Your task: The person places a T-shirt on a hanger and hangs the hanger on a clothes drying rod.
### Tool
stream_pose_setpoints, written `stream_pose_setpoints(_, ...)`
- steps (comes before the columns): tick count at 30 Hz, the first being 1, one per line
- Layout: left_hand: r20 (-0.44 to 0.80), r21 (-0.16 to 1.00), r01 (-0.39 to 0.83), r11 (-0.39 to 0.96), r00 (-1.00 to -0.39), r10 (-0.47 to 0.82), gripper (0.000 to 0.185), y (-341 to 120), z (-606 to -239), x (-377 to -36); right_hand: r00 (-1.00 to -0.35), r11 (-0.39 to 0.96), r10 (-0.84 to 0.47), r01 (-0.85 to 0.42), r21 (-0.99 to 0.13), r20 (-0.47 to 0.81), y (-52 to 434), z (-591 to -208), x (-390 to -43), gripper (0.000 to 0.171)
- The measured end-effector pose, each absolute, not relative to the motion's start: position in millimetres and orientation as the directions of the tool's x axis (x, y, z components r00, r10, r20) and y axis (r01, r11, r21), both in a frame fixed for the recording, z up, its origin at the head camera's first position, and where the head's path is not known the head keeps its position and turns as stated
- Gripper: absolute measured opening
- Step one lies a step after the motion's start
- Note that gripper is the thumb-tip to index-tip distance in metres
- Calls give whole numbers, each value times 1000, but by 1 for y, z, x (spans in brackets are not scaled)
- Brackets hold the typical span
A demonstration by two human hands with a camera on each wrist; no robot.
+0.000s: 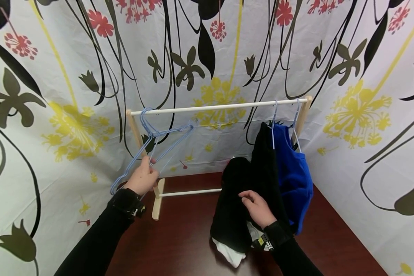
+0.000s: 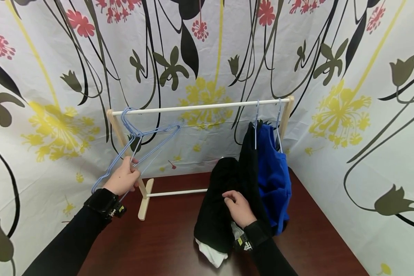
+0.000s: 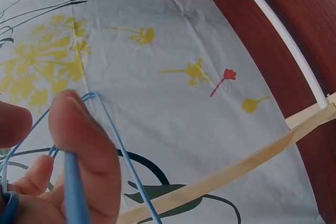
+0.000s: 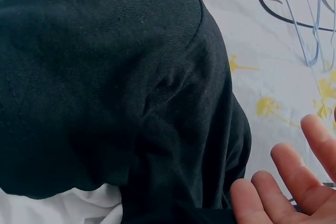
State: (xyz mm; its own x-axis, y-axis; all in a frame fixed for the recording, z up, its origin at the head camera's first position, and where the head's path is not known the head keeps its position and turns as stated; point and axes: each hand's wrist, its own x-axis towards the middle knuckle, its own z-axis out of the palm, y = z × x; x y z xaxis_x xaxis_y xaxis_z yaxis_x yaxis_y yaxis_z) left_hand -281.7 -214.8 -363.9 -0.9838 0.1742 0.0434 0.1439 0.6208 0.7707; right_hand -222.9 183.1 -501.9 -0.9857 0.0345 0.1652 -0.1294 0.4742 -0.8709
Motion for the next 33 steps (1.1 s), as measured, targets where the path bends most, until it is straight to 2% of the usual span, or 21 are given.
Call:
stream_pose_setpoints(8,95,797,158,583,-986,137,43,-215,-369,-273,-978,489,31,-164,-857,205,181,-507,-225,20)
stream_pose_setpoints(15,112,828,181,531,-981,159,38,-209,-384,-261,-983,486,31,-145,-862,183,179,-509,-227,19)
stream_pose_setpoints(25,41,848,142,510,-978,204,36,-196,-412,-248,-987,440,51,-114,-891,151,170,-510,-240,20)
stream_pose_setpoints(29,11,856,117,503,-978,208,34,-190,-423,-245,-984,444,38,-140,-885,175,158,-505,-250,20)
stream_pose_setpoints(33,4,860,110,498,-978,210,33,-186,-434,-243,-970,503,1,-210,-838,243,142,-499,-263,20)
